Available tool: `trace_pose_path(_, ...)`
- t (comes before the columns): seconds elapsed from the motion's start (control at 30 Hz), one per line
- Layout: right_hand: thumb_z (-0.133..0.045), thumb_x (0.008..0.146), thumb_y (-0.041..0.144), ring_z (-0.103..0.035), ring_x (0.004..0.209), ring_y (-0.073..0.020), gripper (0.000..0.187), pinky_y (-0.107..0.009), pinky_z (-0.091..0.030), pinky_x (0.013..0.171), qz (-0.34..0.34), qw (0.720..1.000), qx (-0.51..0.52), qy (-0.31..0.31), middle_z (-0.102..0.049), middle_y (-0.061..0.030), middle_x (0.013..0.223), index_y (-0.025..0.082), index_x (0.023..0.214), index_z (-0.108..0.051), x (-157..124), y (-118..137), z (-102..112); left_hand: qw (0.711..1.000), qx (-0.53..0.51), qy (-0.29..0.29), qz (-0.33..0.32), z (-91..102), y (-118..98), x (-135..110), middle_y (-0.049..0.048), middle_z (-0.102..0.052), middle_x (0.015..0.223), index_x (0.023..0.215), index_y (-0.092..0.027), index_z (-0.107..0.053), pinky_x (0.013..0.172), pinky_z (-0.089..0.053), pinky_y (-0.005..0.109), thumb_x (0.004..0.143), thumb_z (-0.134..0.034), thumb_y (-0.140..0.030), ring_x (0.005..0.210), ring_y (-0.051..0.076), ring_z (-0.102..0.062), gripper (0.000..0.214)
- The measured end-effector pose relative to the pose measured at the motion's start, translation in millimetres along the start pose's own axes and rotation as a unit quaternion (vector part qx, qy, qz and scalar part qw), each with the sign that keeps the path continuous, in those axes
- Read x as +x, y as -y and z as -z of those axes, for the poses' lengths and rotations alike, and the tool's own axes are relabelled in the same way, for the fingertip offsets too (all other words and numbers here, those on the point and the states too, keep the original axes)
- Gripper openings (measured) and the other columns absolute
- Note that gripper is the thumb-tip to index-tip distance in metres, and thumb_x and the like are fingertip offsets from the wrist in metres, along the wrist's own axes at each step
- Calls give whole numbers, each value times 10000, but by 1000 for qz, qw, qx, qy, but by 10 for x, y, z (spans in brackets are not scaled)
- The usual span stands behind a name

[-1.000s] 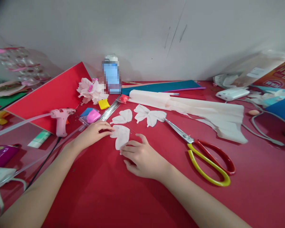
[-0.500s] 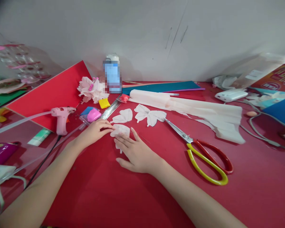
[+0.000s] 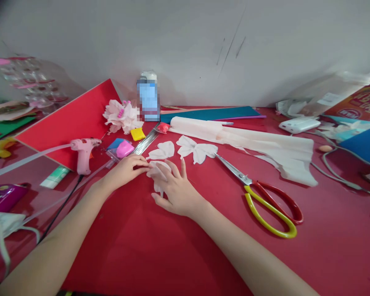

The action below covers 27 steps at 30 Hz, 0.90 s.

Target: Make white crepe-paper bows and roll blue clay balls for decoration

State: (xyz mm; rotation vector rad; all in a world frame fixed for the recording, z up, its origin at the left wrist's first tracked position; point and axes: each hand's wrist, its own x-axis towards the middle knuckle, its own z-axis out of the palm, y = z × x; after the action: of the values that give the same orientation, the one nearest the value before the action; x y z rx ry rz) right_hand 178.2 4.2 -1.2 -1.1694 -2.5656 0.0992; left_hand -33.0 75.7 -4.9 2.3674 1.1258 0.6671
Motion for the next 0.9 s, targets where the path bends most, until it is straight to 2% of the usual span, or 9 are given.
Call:
trace_pose_path(0.23,-413,899,457,-233,1366,-346,538,-673,-58,1075,11,1000,0,13,-315,-81,1492,257,1398,-374,-20,1,12,1000,7,-2,4,-1,-6,-8,32,-671,943,949,-234,-709,853,-476,330,866,-555,-242,927,182,-598,175)
trace_pose_path(0.3,-397,909,442,-212,1385,-319,576,-659,-28,1086,29,999,9,19,-297,-72,1503,235,1437,-293,-4,0,6,1000,10,-1,4,0,-3,-4,33,-673,941,940,-228,-709,848,-476,330,862,-558,-232,922,183,-600,170)
trace_pose_path(0.4,-374,922,429,-166,1409,-275,663,-616,20,1106,52,998,19,16,-275,-114,1504,140,1474,-146,23,-4,-10,1000,16,1,3,3,-1,1,42,-676,940,914,-205,-710,842,-475,332,851,-571,-221,919,188,-601,153)
trace_pose_path(0.5,-355,938,418,-211,1400,-245,635,-570,-15,1131,88,995,31,31,-321,-123,1481,144,1474,-151,37,-4,-26,1000,19,1,7,6,-4,4,48,-676,954,934,-198,-705,847,-475,339,857,-558,-213,921,189,-606,167)
trace_pose_path(0.6,-348,939,404,-121,1418,-243,650,-534,-75,1144,68,997,20,-3,-226,-137,1514,109,1475,-128,39,7,-36,1000,24,5,-1,6,-7,4,43,-678,932,918,-203,-704,833,-480,335,856,-563,-223,902,186,-610,156)
trace_pose_path(0.73,-316,943,466,-123,1418,-243,659,-552,-52,1138,74,997,11,23,-211,-136,1517,117,1473,-139,42,23,-47,1000,30,-6,-1,2,-6,4,40,-679,933,916,-212,-700,843,-479,340,860,-553,-214,911,187,-609,157)
trace_pose_path(0.9,-307,947,471,-112,1419,-245,657,-544,-66,1142,68,998,6,18,-208,-140,1516,106,1471,-150,49,19,-50,999,32,-5,-5,-5,2,9,43,-685,926,899,-206,-700,834,-479,334,851,-574,-214,898,185,-613,135)
